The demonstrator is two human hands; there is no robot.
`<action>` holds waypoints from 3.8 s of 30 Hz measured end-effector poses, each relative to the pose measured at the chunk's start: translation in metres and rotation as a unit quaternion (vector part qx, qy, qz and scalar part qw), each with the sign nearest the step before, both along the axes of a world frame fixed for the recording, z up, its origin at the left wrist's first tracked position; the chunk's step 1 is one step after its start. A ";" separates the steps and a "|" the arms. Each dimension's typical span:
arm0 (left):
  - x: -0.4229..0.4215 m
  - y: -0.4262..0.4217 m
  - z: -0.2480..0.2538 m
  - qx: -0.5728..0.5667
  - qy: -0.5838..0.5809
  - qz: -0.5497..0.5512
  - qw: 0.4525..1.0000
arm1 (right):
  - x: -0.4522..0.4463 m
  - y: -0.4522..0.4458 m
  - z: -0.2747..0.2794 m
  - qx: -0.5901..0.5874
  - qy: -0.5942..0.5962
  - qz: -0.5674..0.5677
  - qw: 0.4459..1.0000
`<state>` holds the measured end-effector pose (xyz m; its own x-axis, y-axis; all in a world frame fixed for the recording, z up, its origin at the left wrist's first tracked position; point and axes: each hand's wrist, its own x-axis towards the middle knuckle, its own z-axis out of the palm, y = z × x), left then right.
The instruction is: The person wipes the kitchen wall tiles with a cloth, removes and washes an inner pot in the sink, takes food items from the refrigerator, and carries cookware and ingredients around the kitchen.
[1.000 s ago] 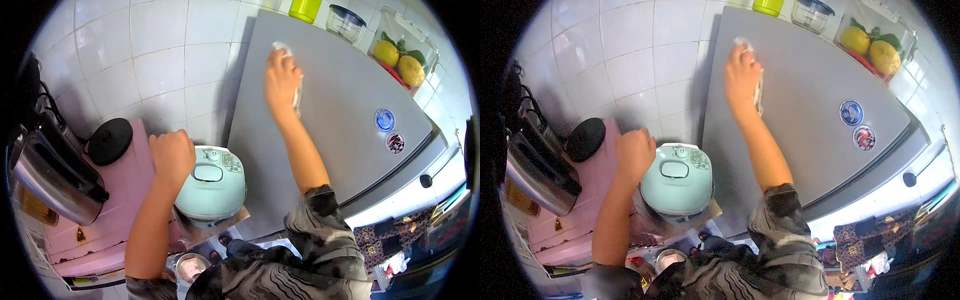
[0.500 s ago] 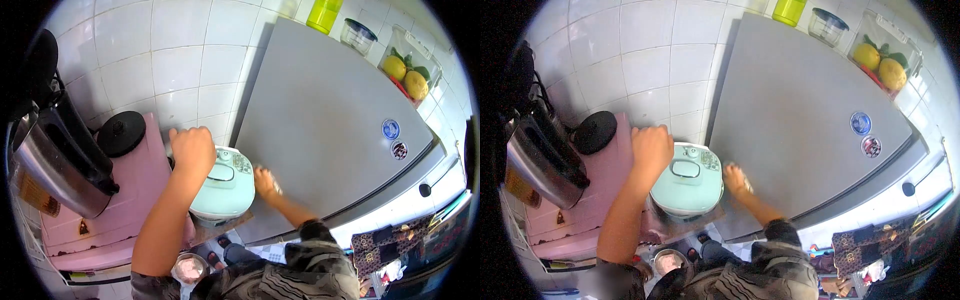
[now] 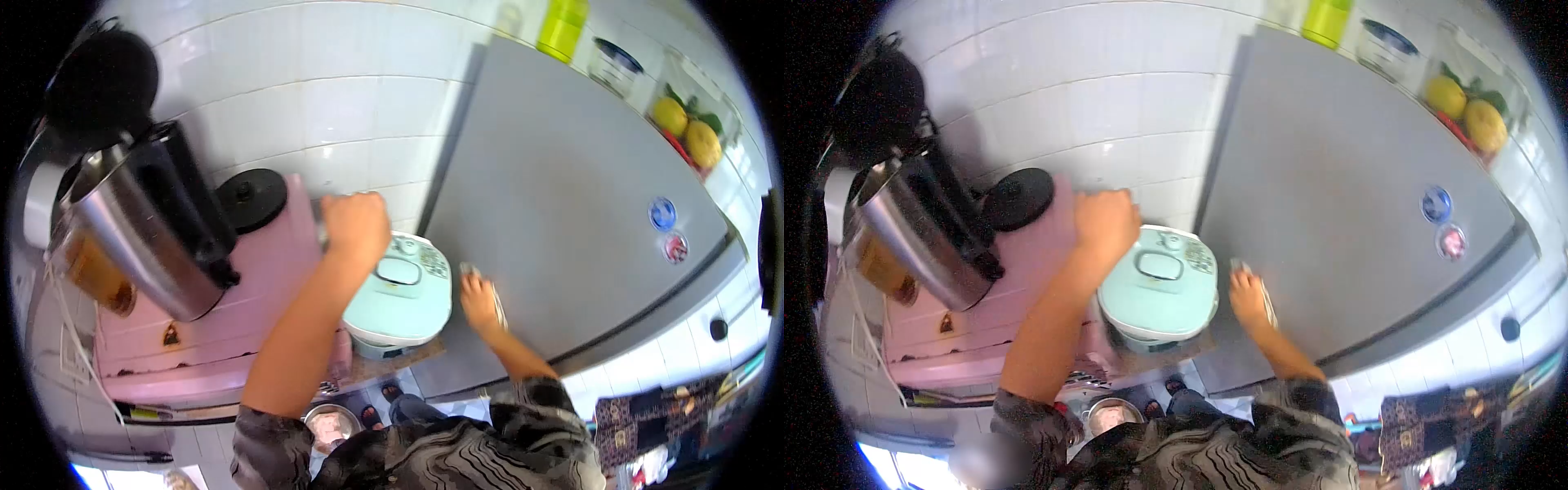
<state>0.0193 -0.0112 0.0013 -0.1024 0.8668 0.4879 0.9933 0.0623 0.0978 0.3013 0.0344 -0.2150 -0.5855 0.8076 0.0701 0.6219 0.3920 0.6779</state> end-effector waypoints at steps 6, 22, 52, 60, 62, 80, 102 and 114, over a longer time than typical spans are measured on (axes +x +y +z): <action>0.003 -0.004 0.009 0.014 -0.033 -0.038 0.999 | 0.014 -0.072 -0.019 -0.090 0.298 -0.099 0.945; 0.084 -0.130 0.068 0.360 0.047 -0.191 0.912 | -0.213 -0.085 0.172 -0.279 0.618 0.283 0.679; 0.018 -0.125 0.044 0.309 0.008 -0.128 0.942 | -0.127 0.021 0.167 -0.132 0.663 0.179 0.715; 0.012 -0.079 0.043 0.358 0.019 -0.123 0.926 | -0.171 0.086 0.203 0.051 0.638 0.342 0.688; 0.008 -0.072 0.031 0.335 0.032 -0.101 0.936 | -0.182 0.099 0.185 0.067 0.572 0.351 0.738; -0.014 -0.067 0.009 0.325 0.070 -0.057 0.941 | -0.215 0.127 0.064 -0.105 0.358 0.371 0.850; -0.014 -0.067 0.007 0.330 0.072 -0.058 0.939 | -0.184 0.107 0.071 -0.246 0.422 0.352 0.798; -0.004 -0.073 0.013 0.351 0.044 -0.090 0.931 | -0.095 0.045 0.033 -0.120 0.500 -0.063 0.855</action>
<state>0.0152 -0.0846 0.0143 0.0817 0.3296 0.9406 0.9875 -0.1547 -0.0315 0.2064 0.0795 -0.1822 -0.2369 0.9213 0.3085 0.8909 0.3326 -0.3092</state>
